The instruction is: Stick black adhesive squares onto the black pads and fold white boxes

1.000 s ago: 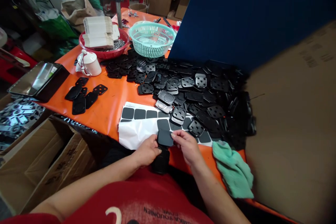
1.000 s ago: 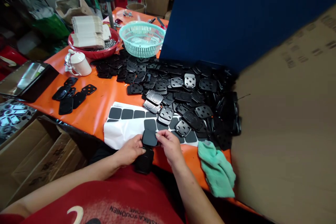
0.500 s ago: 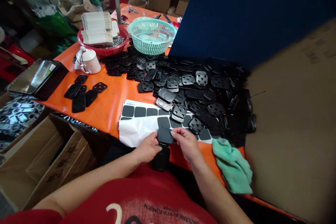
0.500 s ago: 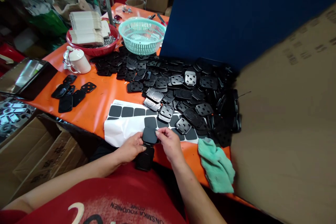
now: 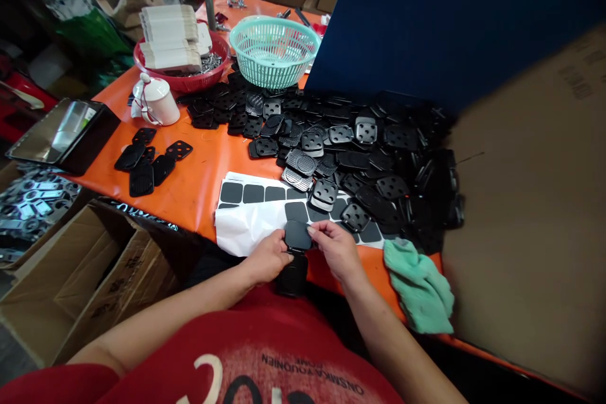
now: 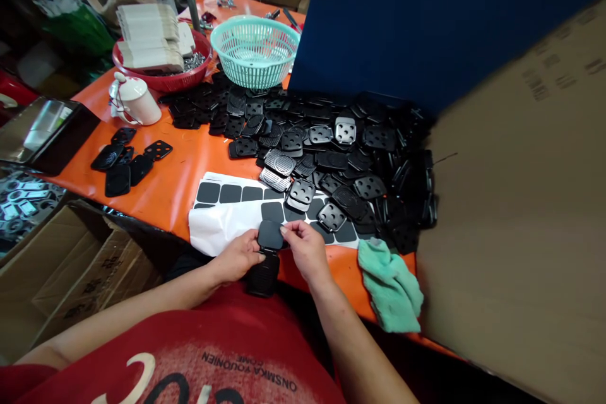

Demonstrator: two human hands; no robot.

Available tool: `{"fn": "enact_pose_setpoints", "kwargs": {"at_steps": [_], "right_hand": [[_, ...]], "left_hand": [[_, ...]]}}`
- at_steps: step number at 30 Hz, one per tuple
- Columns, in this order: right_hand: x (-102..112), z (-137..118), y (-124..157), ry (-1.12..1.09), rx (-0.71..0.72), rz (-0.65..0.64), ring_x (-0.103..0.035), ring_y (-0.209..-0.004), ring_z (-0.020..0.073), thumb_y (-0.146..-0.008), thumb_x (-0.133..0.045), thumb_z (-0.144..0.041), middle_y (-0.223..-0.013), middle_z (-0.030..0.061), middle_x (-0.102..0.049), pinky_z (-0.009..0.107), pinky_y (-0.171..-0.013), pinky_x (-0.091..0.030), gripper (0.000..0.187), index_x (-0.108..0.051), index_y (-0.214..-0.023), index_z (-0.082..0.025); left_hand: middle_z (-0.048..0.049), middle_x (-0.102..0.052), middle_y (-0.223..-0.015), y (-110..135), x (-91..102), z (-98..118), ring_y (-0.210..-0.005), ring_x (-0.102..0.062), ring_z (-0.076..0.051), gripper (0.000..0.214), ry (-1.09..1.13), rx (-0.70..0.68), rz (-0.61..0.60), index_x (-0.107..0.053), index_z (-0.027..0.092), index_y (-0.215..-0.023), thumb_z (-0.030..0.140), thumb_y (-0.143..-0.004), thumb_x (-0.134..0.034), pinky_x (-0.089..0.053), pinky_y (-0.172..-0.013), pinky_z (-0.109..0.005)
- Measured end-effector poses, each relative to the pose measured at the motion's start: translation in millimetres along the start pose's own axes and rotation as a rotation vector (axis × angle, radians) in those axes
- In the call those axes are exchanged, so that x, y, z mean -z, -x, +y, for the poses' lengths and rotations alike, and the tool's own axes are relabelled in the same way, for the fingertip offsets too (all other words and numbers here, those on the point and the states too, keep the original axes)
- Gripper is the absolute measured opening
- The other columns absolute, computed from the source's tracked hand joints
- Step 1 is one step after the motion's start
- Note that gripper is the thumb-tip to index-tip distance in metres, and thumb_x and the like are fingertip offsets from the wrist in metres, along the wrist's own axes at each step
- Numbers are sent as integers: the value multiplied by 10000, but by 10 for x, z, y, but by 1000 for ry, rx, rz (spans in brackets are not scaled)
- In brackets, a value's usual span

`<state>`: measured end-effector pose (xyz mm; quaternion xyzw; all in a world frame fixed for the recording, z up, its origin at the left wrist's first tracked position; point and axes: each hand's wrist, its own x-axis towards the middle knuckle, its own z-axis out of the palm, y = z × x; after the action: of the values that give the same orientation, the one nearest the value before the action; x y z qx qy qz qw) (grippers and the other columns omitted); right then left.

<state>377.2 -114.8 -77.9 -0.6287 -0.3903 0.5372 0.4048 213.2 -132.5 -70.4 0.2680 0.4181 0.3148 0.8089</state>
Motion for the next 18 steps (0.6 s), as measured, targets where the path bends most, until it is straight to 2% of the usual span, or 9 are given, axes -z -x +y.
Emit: {"fn": "enact_pose_setpoints", "kwargs": {"at_steps": [10,18], "right_hand": [[0,49,4,187,103,5,-545,-579,153,-744,-659,-511,-635,5,-619,276,-565,-459,326,-622,-750,-188],[8,-12,134,552,339,55,-581,-683,199,-846,-557,-405,-743,49,-662,314,-690,-433,222,-647,-778,-215]], "left_hand": [[3,-667,-773,3,10,-7,-671,-613,-143,457,13,-7,-2,-494,163,-1024,84,-581,-568,-436,-617,-245],[5,-670,-779,22,58,-35,-665,-598,-125,438,21,-52,-41,-490,168,-995,98,-584,-622,-433,-641,-248]]}}
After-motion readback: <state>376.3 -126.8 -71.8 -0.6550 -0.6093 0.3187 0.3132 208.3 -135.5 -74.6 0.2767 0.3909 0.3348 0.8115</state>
